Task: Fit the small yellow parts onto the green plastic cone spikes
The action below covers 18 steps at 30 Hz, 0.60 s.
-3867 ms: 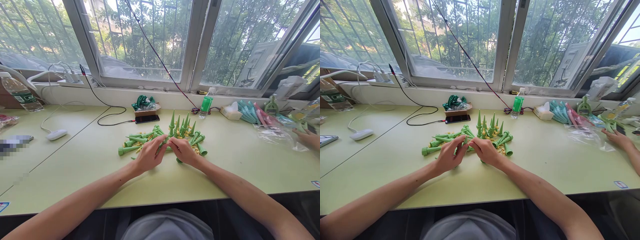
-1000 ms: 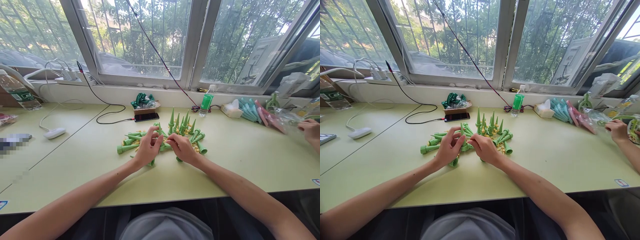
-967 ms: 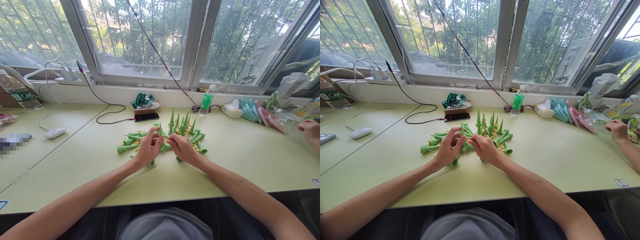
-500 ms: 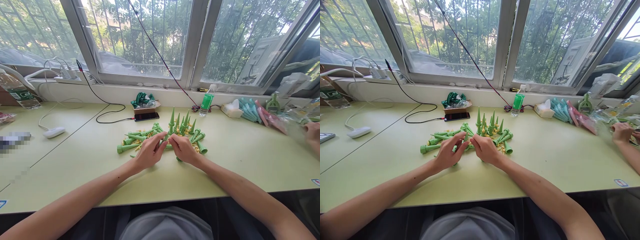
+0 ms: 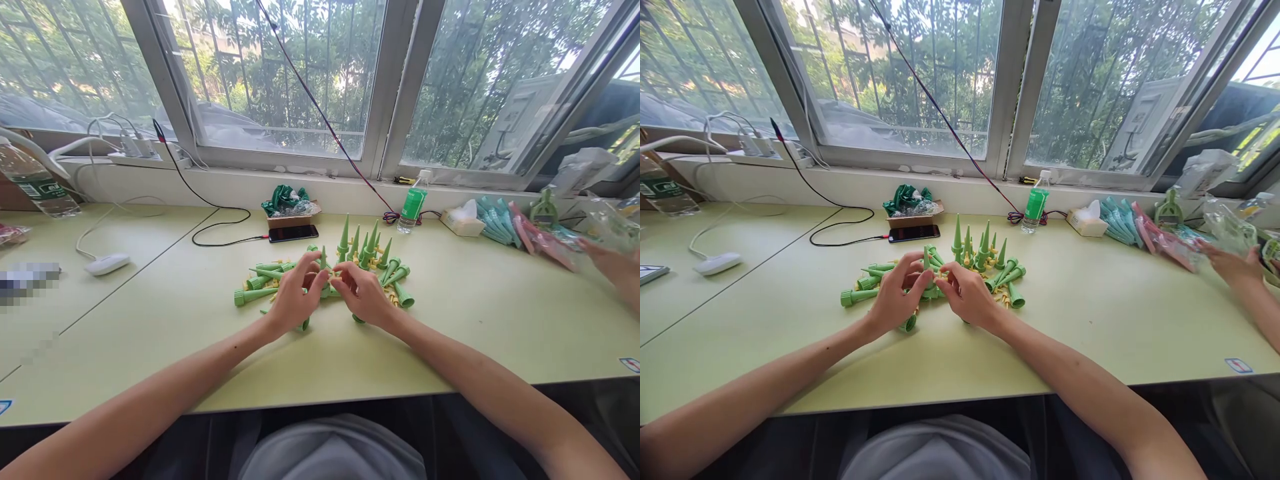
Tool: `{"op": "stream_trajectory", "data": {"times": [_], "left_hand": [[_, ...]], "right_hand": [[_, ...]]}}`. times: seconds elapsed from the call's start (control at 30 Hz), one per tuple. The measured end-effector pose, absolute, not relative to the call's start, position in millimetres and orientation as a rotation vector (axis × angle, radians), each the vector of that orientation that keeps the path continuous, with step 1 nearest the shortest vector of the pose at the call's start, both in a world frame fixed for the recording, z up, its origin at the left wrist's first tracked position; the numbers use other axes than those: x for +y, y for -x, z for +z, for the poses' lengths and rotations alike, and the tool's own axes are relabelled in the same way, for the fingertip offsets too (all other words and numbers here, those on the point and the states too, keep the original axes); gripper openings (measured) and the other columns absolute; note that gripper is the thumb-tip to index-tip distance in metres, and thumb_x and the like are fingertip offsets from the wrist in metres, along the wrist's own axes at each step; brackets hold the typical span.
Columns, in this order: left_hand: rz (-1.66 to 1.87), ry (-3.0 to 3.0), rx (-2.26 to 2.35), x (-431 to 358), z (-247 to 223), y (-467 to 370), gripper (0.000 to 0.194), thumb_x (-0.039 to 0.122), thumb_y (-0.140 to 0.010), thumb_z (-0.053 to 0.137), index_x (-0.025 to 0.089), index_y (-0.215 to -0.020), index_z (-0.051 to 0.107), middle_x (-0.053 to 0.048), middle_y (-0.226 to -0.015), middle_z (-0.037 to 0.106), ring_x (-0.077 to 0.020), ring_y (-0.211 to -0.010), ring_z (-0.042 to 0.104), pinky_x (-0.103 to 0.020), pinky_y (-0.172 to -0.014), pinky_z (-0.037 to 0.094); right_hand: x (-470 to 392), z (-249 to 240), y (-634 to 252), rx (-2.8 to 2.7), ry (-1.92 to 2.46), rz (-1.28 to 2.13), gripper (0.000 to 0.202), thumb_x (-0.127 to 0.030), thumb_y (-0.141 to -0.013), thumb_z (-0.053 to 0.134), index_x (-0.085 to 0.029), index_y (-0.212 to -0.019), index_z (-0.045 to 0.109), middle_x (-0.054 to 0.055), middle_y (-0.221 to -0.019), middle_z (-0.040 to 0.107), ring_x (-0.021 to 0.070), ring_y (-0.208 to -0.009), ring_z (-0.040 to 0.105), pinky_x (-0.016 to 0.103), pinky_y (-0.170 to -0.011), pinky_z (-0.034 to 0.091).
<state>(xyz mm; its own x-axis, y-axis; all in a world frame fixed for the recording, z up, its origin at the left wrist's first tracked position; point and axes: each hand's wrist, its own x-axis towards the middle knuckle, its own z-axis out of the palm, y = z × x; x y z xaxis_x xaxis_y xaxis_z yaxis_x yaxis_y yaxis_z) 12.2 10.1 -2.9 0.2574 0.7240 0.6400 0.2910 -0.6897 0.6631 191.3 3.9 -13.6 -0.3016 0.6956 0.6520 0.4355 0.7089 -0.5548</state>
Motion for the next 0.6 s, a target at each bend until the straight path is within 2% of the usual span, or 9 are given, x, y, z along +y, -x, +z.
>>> {"op": "stream_trajectory", "data": {"times": [0.1,0.2,0.6], "left_hand": [[1.363,-1.774,0.952,11.8,2.2,-13.9,0.025,0.040,-0.094,0.055,0.023,-0.110,0.048,0.005,-0.070,0.053,-0.0041,-0.042,0.041,-0.015,-0.037,0.032],[1.292,-1.628,0.931,12.5,4.4,-14.5,0.030,0.045,-0.091,0.059,0.023,-0.108,0.048,0.007,-0.065,0.050,-0.0040,-0.037,0.038,-0.015,-0.032,0.030],[1.282,-1.726,0.948,7.6,4.9,-14.0,0.030,0.045,-0.091,0.058,0.022,-0.108,0.050,0.007,-0.064,0.048,-0.0030,-0.039,0.035,-0.015,-0.035,0.026]], "right_hand": [[6.4,-15.9,-192.1,-1.973,0.835,0.327,0.021,-0.028,-0.096,0.054,-0.017,-0.114,0.056,0.000,-0.074,0.059,0.0116,-0.058,0.051,0.023,-0.058,0.043],[10.0,-18.9,-193.4,-1.989,0.814,0.280,0.018,-0.029,-0.097,0.053,-0.018,-0.111,0.058,0.004,-0.083,0.063,0.0136,-0.066,0.055,0.024,-0.061,0.045],[10.8,-17.0,-196.8,-2.119,0.775,0.224,0.018,-0.030,-0.102,0.043,-0.019,-0.094,0.054,0.003,-0.079,0.056,0.0142,-0.069,0.050,0.025,-0.066,0.040]]}}
